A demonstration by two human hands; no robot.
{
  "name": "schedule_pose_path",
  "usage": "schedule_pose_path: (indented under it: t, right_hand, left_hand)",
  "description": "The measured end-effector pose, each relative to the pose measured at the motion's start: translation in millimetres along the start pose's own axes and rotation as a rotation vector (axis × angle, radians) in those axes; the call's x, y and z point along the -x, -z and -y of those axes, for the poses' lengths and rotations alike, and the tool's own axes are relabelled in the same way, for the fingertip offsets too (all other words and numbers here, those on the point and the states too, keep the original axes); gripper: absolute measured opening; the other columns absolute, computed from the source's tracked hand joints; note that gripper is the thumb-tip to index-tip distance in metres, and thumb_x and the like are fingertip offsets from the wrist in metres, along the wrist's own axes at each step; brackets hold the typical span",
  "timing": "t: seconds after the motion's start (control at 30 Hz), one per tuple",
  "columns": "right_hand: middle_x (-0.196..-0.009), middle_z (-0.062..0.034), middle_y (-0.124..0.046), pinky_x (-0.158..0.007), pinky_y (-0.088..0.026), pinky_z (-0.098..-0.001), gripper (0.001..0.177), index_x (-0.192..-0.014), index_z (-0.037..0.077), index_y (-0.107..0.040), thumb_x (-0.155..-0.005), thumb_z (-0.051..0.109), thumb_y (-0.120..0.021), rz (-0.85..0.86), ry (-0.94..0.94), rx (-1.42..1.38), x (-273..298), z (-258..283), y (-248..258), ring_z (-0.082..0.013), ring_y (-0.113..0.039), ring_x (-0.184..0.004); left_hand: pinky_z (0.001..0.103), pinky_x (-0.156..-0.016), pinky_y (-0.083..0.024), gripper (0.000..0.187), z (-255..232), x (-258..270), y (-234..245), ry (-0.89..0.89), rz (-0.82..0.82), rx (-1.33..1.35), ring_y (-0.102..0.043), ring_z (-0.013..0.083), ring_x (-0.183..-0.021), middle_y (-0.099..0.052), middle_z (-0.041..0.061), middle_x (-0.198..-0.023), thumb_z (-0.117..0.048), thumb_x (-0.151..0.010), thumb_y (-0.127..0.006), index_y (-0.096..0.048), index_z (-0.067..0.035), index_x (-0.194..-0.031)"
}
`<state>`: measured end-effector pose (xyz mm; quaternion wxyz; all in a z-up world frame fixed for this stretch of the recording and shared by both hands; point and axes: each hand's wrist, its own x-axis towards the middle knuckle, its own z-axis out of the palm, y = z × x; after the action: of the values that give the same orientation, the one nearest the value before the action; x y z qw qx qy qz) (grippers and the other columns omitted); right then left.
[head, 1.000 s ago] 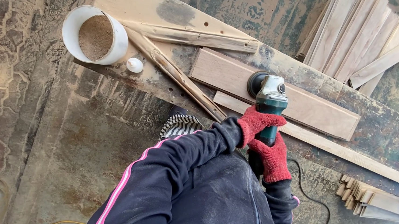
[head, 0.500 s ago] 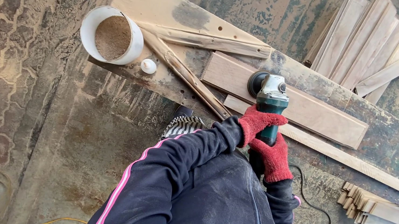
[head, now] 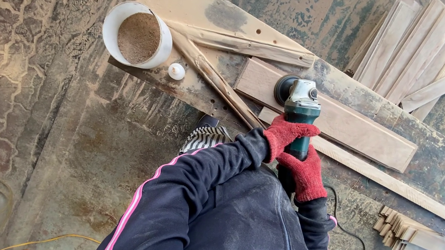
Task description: The person is sanding pieces of wood using a small piece of sandpaper and an electric angle grinder with a sanding disc.
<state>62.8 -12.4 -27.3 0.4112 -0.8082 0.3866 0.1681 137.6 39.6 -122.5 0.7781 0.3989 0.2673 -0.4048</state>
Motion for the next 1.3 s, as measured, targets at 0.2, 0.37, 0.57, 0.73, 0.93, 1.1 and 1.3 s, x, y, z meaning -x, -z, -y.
schedule_pose_path:
  t: [0.2,0.37,0.57,0.73,0.93,1.1,1.3]
  right_hand:
    - [-0.078,-0.0196,-0.066,-0.069,-0.056,-0.0423,0.056,-0.099,0.006,-0.066,-0.057,0.029,-0.096,0.029,0.018,0.015,-2.1,5.2,-7.2,-0.0297,-0.069,-0.072]
    - [-0.078,-0.0201,-0.067,-0.069,-0.057,-0.0416,0.057,-0.099,0.006,-0.065,-0.057,0.029,-0.097,0.060,0.045,0.027,-11.9,5.2,-11.7,-0.0303,-0.071,-0.070]
    - [-0.075,-0.0204,-0.068,-0.064,-0.060,-0.0412,0.056,-0.098,0.004,-0.064,-0.058,0.024,-0.097,0.116,0.060,0.015,-12.7,23.3,-18.4,-0.0301,-0.073,-0.064]
    - [-0.079,-0.0206,-0.069,-0.071,-0.058,-0.0429,0.058,-0.101,0.005,-0.065,-0.059,0.029,-0.096,0.155,0.088,0.115,-19.2,32.5,-26.6,-0.0323,-0.074,-0.071]
    - [-0.079,-0.0188,-0.069,-0.072,-0.059,-0.0418,0.059,-0.101,0.008,-0.066,-0.056,0.031,-0.098,0.178,0.092,0.131,-18.2,46.0,-31.3,-0.0306,-0.074,-0.072]
    - [-0.090,-0.0223,-0.067,-0.085,-0.052,-0.0482,0.069,-0.108,0.007,-0.066,-0.056,0.041,-0.095,0.216,0.102,0.222,-15.7,59.9,-31.0,-0.0374,-0.070,-0.090]
    - [-0.092,-0.0190,-0.069,-0.087,-0.052,-0.0454,0.068,-0.109,0.009,-0.067,-0.056,0.042,-0.096,0.201,0.082,0.209,-18.4,44.3,-20.3,-0.0350,-0.069,-0.093]
  left_hand:
    - [0.054,-0.084,-0.058,0.079,-2.5,-2.0,8.2,-0.018,-0.005,0.049,-0.071,0.0332,-0.090,-0.069,0.018,-0.088,-0.024,-0.052,-0.102,-0.065,-0.003,-0.118]
    - [0.058,-0.083,-0.058,0.081,-7.4,-6.0,20.5,-0.014,-0.024,0.059,-0.071,0.0343,-0.090,-0.068,0.019,-0.088,-0.025,-0.051,-0.102,-0.065,-0.002,-0.120]
    - [0.057,-0.083,-0.060,0.077,-23.8,8.8,28.4,-0.044,-0.044,0.066,-0.069,0.0293,-0.091,-0.068,0.016,-0.086,-0.027,-0.053,-0.099,-0.066,-0.003,-0.118]
    - [0.058,-0.080,-0.061,0.076,-23.5,-7.0,40.7,-0.083,-0.073,0.096,-0.069,0.0306,-0.091,-0.067,0.017,-0.086,-0.030,-0.054,-0.099,-0.067,-0.004,-0.118]
    - [0.057,-0.078,-0.060,0.076,-33.7,-0.5,43.3,-0.111,-0.118,0.116,-0.067,0.0289,-0.088,-0.066,0.015,-0.084,-0.033,-0.054,-0.100,-0.067,-0.006,-0.116]
    - [0.054,-0.070,-0.063,0.065,-44.8,10.8,51.3,-0.117,-0.150,0.095,-0.066,0.0225,-0.077,-0.064,0.008,-0.071,-0.035,-0.055,-0.099,-0.069,-0.009,-0.106]
    - [0.021,-0.074,-0.054,0.058,-104.9,104.4,19.3,-0.090,-0.040,-0.068,-0.056,0.0078,-0.076,-0.048,-0.002,-0.067,-0.041,-0.057,-0.085,-0.057,-0.003,-0.092]
